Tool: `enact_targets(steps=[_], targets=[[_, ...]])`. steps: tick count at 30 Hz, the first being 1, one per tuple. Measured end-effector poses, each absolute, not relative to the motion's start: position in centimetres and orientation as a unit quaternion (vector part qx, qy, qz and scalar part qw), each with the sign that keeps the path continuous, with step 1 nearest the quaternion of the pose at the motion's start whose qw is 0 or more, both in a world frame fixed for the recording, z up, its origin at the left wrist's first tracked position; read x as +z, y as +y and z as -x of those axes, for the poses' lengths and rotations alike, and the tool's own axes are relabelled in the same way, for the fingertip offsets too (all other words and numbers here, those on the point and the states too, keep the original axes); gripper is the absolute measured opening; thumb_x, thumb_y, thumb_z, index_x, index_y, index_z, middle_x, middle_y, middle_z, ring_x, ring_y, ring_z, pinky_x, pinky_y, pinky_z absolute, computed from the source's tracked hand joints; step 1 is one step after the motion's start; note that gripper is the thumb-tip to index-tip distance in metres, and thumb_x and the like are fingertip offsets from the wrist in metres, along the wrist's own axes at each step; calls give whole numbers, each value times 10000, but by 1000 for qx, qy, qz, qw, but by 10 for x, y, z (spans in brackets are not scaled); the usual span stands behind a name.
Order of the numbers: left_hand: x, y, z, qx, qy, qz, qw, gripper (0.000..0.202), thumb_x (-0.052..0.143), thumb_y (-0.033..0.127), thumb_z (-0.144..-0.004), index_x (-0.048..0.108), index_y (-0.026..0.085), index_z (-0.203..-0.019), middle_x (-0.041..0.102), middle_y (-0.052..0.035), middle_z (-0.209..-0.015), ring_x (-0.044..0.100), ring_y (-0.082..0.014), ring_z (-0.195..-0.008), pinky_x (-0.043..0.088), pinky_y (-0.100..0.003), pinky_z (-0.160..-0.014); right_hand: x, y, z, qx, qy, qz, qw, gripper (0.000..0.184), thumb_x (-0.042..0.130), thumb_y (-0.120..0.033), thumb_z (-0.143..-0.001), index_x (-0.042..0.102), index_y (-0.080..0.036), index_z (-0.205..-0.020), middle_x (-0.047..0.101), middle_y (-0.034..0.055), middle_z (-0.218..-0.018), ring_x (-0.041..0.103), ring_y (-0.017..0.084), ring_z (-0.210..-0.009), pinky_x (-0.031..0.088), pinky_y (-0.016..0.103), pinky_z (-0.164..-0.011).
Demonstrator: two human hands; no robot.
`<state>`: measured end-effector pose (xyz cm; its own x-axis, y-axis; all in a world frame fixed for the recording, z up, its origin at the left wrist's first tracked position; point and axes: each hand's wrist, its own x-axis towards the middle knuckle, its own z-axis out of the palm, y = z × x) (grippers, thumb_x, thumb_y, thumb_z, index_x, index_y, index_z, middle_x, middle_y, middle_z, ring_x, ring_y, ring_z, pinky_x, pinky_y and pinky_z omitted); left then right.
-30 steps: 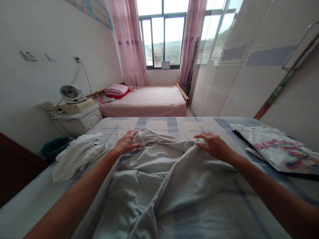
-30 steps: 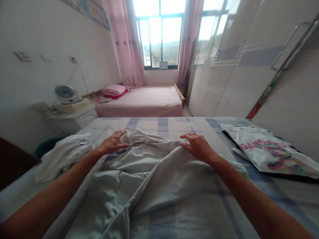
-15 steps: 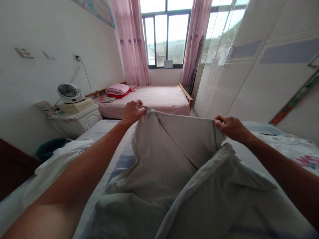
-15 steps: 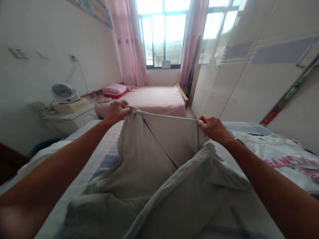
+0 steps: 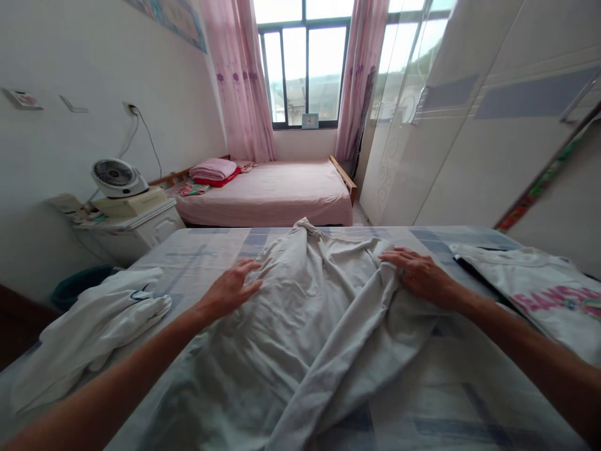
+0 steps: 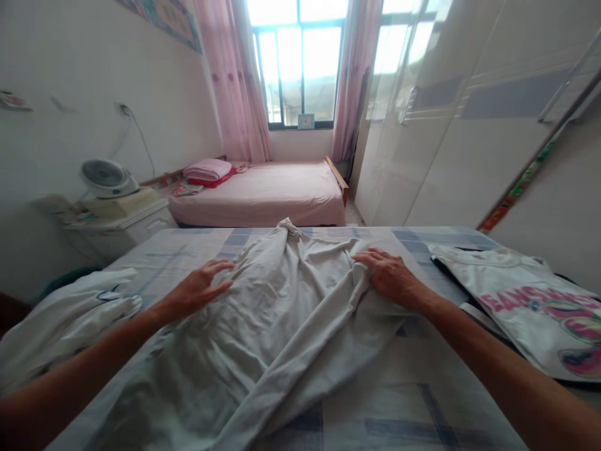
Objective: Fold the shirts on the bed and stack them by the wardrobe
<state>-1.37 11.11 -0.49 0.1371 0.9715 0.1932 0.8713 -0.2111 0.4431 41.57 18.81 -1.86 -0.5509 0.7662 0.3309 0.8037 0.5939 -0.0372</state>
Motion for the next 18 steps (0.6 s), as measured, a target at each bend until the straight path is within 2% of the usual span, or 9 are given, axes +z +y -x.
enact_targets(steps=[2, 5, 8, 13, 16, 18], targets=[[-13, 69, 29, 219, 646, -716, 150, 459, 490, 455, -816, 605, 178, -1164, 615, -94, -1202, 596, -254, -1080, 458, -364, -940, -27, 179, -412, -94, -875, 449, 158, 594, 418, -62, -720, 554, -260, -1263, 532, 58, -1351, 430, 271, -1284, 393, 473, -990], [-19, 25, 44, 203, 685, -683, 154, 509, 467, 519, -810, 601, 184, -1170, 657, -81, -1110, 633, -248, -989, 486, -360, -890, -32, 178, -399, -115, -870, 453, 156, 428, 406, -81, -771, 667, -255, -1062, 559, 52, -1325, 420, 306, -1290, 375, 514, -985], [-23, 4, 50, 192, 700, -680, 105, 525, 471, 527, -801, 603, 175, -1168, 647, -96, -1147, 600, -270, -1065, 450, -389, -952, -24, 176, -390, -100, -858, 461, 204, 349, 392, -73, -764, 665, -220, -923, 611, 47, -1260, 446, 299, -1270, 356, 522, -1000], [-28, -3, 56, 194, 692, -693, 61, 589, 510, 504, -762, 563, 130, -1214, 599, -137, -1226, 535, -280, -1168, 386, -398, -1025, 27, 112, -417, -69, -813, 466, 343, 234, 442, -183, -758, 604, -201, -926, 679, 89, -1066, 555, 273, -1136, 378, 480, -1006], [-31, 2, 60, 196, 704, -680, 65, 613, 532, 467, -719, 547, 133, -1233, 613, -139, -1203, 570, -290, -1114, 423, -396, -973, 48, 41, -457, -28, -802, 496, 330, 187, 484, -341, -798, 608, -263, -914, 680, 69, -1003, 621, 267, -998, 478, 433, -900], [-32, 5, 62, 196, 717, -662, 94, 624, 536, 448, -703, 531, 152, -1252, 652, -120, -1126, 611, -287, -1030, 457, -381, -902, 40, -2, -488, 27, -795, 537, 282, 197, 524, -449, -769, 636, -370, -909, 691, 50, -970, 648, 278, -934, 526, 424, -799]])
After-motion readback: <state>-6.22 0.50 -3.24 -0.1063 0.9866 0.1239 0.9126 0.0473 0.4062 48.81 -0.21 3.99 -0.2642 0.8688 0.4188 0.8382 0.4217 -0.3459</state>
